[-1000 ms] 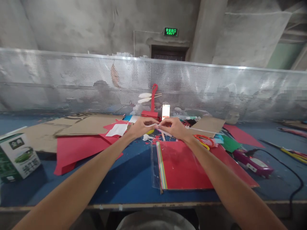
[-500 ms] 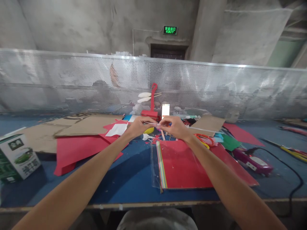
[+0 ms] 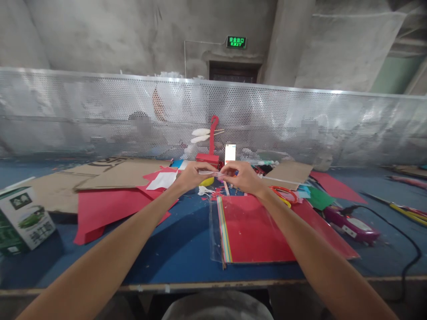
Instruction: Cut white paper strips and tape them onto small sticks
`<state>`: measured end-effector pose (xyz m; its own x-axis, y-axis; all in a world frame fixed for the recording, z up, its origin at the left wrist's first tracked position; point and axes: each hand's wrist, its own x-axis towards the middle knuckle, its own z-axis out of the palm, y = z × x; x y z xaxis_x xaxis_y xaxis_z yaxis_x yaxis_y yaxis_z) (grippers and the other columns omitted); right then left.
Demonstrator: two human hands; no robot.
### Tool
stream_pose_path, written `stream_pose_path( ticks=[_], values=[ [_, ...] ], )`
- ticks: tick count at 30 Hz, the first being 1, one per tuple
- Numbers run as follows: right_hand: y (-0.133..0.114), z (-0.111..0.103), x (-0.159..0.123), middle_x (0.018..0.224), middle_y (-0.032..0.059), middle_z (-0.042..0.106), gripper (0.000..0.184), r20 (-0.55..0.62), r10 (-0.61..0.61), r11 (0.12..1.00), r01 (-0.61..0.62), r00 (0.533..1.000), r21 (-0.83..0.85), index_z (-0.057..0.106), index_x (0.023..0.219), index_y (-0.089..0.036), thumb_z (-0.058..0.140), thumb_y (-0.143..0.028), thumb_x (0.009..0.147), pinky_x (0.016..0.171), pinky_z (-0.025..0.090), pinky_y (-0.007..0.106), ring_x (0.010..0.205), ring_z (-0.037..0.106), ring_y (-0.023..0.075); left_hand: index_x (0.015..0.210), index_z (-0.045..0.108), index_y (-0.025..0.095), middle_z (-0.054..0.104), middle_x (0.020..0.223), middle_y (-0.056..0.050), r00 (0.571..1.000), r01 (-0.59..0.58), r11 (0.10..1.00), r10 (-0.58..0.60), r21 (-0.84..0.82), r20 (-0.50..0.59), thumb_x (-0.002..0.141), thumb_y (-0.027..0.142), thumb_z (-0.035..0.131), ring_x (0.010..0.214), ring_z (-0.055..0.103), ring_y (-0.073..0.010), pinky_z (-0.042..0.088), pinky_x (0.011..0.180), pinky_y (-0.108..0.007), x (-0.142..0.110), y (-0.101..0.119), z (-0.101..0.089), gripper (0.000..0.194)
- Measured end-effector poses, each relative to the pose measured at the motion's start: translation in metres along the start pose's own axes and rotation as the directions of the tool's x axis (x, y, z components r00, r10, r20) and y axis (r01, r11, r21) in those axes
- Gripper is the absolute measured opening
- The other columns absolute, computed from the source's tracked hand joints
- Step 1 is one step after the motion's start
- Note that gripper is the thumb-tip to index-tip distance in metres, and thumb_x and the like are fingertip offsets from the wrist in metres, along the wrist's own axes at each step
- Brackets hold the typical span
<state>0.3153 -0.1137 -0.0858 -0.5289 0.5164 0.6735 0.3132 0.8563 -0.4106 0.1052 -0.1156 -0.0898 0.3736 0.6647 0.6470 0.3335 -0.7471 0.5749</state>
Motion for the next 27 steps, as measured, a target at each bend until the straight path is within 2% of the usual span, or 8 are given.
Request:
stream_pose_path(
  ticks=[3, 8, 14, 16, 19, 22, 27],
  values=[
    [0.001, 0.000, 0.000, 0.078, 0.0041, 0.065, 0.025, 0.013, 0.027, 1.000, -0.027, 1.000, -0.007, 0.066, 0.084, -0.018, 0.059, -0.042, 0.086, 0.065, 0.042, 0.027, 0.068, 0.055, 0.0143, 0.085, 0.073, 0.016, 0.072, 0.084, -0.006, 1.000, 0.006, 1.000, -0.006, -0.002, 0.007, 0.080, 0.039, 0.066, 0.078, 0.063, -0.0154, 0.049, 0.072, -0.026, 0.000, -0.001, -0.001, 0.024],
    [0.010, 0.002, 0.001, 0.080, 0.0040, 0.066, 0.024, 0.040, 0.080, 0.997, -0.081, 0.996, 0.016, 0.066, 0.087, -0.016, 0.053, -0.036, 0.089, 0.064, 0.042, 0.026, 0.068, 0.057, 0.0138, 0.083, 0.071, 0.014, 0.067, 0.072, -0.004, 0.996, 0.077, 0.994, -0.081, 0.076, 0.042, 0.085, 0.044, 0.056, 0.062, 0.056, -0.0122, 0.041, 0.055, -0.023, 0.000, -0.006, -0.004, 0.034],
    [0.015, 0.007, -0.002, 0.079, 0.0045, 0.069, 0.019, 0.144, 0.106, 0.994, -0.100, 0.984, -0.049, 0.067, 0.087, -0.017, 0.056, -0.033, 0.087, 0.064, 0.042, 0.025, 0.069, 0.060, 0.0147, 0.103, 0.067, 0.021, 0.069, 0.090, -0.004, 0.974, 0.060, 0.994, -0.080, 0.095, 0.212, 0.080, 0.040, 0.062, 0.079, 0.061, -0.0153, 0.044, 0.069, -0.024, -0.001, -0.009, 0.002, 0.030],
    [0.013, 0.008, -0.003, 0.080, 0.0049, 0.070, 0.017, 0.208, 0.107, 0.993, -0.095, 0.972, -0.067, 0.068, 0.088, -0.017, 0.058, -0.030, 0.086, 0.064, 0.042, 0.024, 0.071, 0.061, 0.0151, 0.097, 0.067, 0.022, 0.068, 0.085, -0.003, 0.963, 0.052, 0.987, -0.090, 0.154, 0.252, 0.077, 0.040, 0.065, 0.076, 0.060, -0.0150, 0.043, 0.067, -0.024, -0.001, -0.011, 0.005, 0.027],
    [0.012, 0.011, -0.004, 0.079, 0.0048, 0.070, 0.014, 0.272, 0.109, 0.992, -0.087, 0.956, -0.093, 0.067, 0.088, -0.017, 0.057, -0.026, 0.086, 0.064, 0.042, 0.024, 0.070, 0.062, 0.0152, 0.085, 0.067, 0.022, 0.065, 0.078, -0.002, 0.965, 0.016, 0.964, -0.084, 0.264, 0.247, 0.074, 0.039, 0.066, 0.071, 0.057, -0.0145, 0.039, 0.063, -0.024, 0.000, -0.017, 0.009, 0.020],
    [0.012, 0.011, -0.004, 0.076, 0.0037, 0.068, 0.011, 0.278, 0.111, 0.989, -0.079, 0.954, -0.126, 0.065, 0.087, -0.017, 0.056, -0.023, 0.085, 0.064, 0.041, 0.024, 0.068, 0.060, 0.0148, 0.084, 0.068, 0.023, 0.063, 0.075, -0.001, 0.962, -0.013, 0.951, -0.073, 0.309, 0.263, 0.076, 0.035, 0.063, 0.067, 0.053, -0.0140, 0.036, 0.061, -0.024, 0.001, -0.021, 0.007, 0.016],
    [0.012, 0.010, -0.005, 0.079, 0.0024, 0.065, 0.008, 0.260, 0.077, 0.992, -0.046, 0.962, -0.121, 0.058, 0.088, -0.018, 0.056, -0.017, 0.081, 0.068, 0.040, 0.024, 0.071, 0.057, 0.0141, 0.082, 0.071, 0.021, 0.061, 0.068, 0.000, 0.925, -0.029, 0.935, -0.108, 0.352, 0.365, 0.082, 0.033, 0.055, 0.059, 0.049, -0.0129, 0.032, 0.056, -0.025, 0.001, -0.024, 0.004, 0.020]
  ],
)
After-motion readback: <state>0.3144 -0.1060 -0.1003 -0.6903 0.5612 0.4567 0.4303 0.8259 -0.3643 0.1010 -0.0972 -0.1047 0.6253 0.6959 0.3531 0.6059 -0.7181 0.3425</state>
